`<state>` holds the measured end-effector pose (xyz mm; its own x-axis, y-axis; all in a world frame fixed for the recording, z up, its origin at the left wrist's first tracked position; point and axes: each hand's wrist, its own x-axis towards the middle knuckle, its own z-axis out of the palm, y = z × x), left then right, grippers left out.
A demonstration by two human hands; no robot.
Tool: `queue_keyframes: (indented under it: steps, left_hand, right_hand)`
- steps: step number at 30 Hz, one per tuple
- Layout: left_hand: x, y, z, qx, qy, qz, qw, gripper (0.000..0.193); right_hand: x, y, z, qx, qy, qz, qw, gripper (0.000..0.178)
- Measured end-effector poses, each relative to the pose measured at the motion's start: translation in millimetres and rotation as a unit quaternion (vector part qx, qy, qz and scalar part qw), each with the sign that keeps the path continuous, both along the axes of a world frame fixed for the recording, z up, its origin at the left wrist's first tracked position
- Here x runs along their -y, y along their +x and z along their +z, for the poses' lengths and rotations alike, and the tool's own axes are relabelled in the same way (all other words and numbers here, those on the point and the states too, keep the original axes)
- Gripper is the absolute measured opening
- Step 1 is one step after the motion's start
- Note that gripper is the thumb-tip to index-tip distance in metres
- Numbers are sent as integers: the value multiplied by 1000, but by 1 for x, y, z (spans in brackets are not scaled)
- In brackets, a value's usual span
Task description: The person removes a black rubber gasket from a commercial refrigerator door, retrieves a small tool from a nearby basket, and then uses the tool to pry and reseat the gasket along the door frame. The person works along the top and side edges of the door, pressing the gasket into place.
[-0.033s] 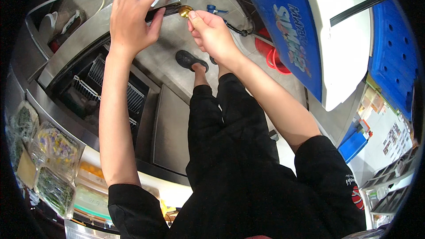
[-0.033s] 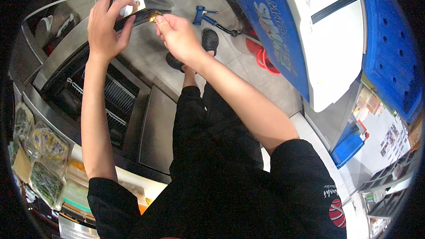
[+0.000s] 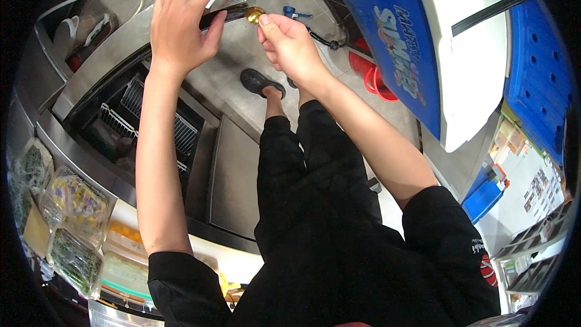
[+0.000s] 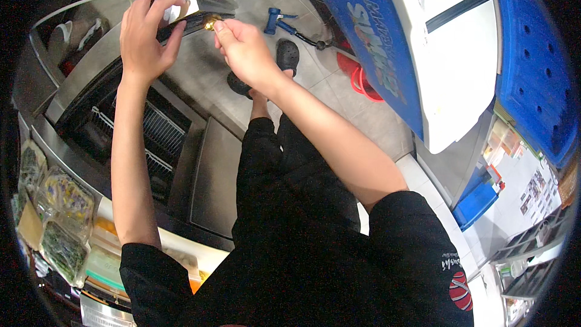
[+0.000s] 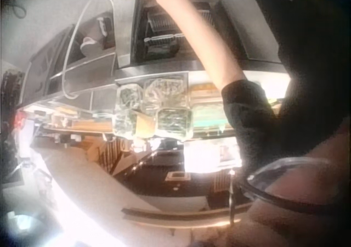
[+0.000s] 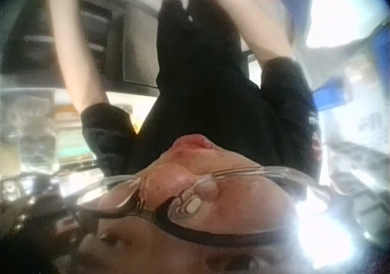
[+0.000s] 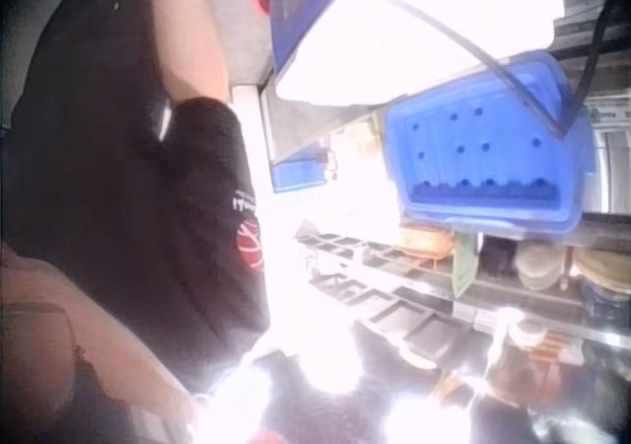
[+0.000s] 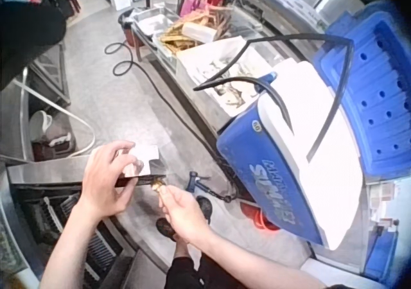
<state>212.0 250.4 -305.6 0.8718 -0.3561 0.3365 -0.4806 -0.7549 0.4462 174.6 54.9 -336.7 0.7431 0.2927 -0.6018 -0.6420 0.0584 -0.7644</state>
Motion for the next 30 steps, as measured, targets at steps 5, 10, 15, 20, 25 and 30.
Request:
queue_keyframes:
  steps: [5, 10, 15, 20, 25, 30]
  left_hand:
    - [2, 3, 2, 4, 23, -5, 1000, 51]
    - [3, 3, 0, 4, 18, 0, 1000, 56]
    - [3, 5, 0, -10, 12, 11, 1000, 53]
    - [3, 8, -2, -7, 19, 26, 999, 51]
    - [2, 12, -3, -13, 12, 30, 999, 49]
    - [1, 6, -8, -34, 1, 30, 999, 50]
  right_hand:
    - [-4, 2, 1, -8, 50, -20, 999, 34]
    - [-14, 0, 0, 5, 6, -36, 999, 34]
    - [-24, -3, 0, 22, -35, -62, 997, 34]
    - [-22, 13, 23, -117, 59, -83, 988, 34]
    - [-16, 32, 29, -186, 88, -60, 977, 33]
    - [-4, 39, 0, -288, 49, -51, 955, 31]
